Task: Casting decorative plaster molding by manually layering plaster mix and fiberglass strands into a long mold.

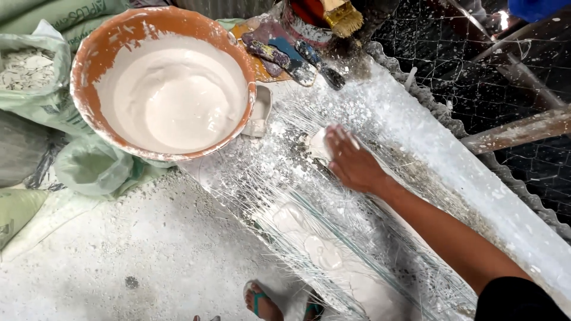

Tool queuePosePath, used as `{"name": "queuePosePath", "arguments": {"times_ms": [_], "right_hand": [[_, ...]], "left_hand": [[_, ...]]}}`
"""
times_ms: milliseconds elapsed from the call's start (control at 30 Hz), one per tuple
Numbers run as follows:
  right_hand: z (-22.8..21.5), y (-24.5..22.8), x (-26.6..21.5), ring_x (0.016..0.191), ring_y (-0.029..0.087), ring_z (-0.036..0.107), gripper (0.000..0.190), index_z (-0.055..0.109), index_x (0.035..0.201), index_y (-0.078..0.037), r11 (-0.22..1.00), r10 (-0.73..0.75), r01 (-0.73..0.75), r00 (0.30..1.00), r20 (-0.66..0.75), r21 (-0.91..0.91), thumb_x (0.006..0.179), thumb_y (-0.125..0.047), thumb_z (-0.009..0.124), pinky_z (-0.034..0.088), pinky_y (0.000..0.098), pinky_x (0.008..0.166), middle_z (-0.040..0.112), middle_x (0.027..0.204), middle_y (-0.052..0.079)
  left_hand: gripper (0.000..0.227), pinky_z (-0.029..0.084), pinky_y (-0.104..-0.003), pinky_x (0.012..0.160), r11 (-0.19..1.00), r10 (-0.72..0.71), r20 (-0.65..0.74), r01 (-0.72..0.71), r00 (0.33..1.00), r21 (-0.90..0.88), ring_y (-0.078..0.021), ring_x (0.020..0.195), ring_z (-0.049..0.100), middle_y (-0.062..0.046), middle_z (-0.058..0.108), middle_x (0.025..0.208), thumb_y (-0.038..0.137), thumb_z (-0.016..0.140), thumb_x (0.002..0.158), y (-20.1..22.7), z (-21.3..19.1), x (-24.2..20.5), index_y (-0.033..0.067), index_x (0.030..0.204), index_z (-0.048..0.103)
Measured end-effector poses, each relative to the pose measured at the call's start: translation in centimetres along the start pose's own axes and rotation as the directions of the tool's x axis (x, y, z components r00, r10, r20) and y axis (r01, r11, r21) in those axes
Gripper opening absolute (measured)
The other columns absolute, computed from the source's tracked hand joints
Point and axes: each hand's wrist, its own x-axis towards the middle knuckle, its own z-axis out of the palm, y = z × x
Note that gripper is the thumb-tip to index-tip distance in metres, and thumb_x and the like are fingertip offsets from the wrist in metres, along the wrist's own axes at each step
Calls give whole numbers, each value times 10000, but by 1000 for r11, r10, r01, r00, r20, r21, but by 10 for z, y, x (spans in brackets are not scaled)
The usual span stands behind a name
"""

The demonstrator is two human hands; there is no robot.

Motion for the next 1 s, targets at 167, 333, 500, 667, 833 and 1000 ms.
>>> {"name": "queuePosePath", "arguments": {"times_ms": [167,333,500,667,833,1000], "right_hand": [[9,7,24,1586,364,120,736,105,1653,-60,987,-125,127,992,30,-103,1081,-516,189,136,489,1282,137,1717,201],[22,30,23,1574,390,155,663,129,1649,-23,983,-111,120,991,-71,139,1107,-397,211,173,484,1276,194,1693,237],[25,63,-136,1564,400,170,676,189,1644,-43,988,-155,156,987,-35,20,1062,-351,339,198,485,1257,190,1691,247],[3,32,-238,1598,303,93,851,-101,1618,-242,956,291,-279,839,460,-95,893,-675,6,520,478,1079,-165,1744,54],[-52,-126,-160,1280,387,530,769,151,1571,-108,927,49,-264,789,613,265,978,-528,404,518,572,1011,195,1682,135],[-3,-169,-82,1583,342,8,751,137,1611,32,907,-421,416,901,104,74,1099,-516,176,36,469,1273,72,1710,221]], "left_hand": [[392,469,-455,1005,993,41,-44,-36,998,116,-367,1008,631,-238,650,1219,292,393,1054,-6,40,14,29,1289,564],[444,446,-448,1026,972,72,-89,-50,993,230,-361,1039,625,-230,656,1212,345,350,1087,-32,61,33,6,1249,588],[521,424,-442,1048,960,71,-87,-45,994,276,-355,1071,619,-222,662,1206,398,307,1120,-43,90,36,-16,1208,611],[595,406,-437,1065,953,73,-143,-26,987,303,-350,1096,614,-216,667,1201,440,272,1147,28,-5,60,-34,1176,630],[536,517,-444,896,864,238,-221,-102,946,493,-341,1004,651,-208,693,1077,376,307,1145,-20,46,68,-40,1155,645],[822,553,-349,605,850,242,38,-193,969,-490,-297,751,672,-236,533,1288,7,606,870,178,-248,-43,-7,1584,201]]}}
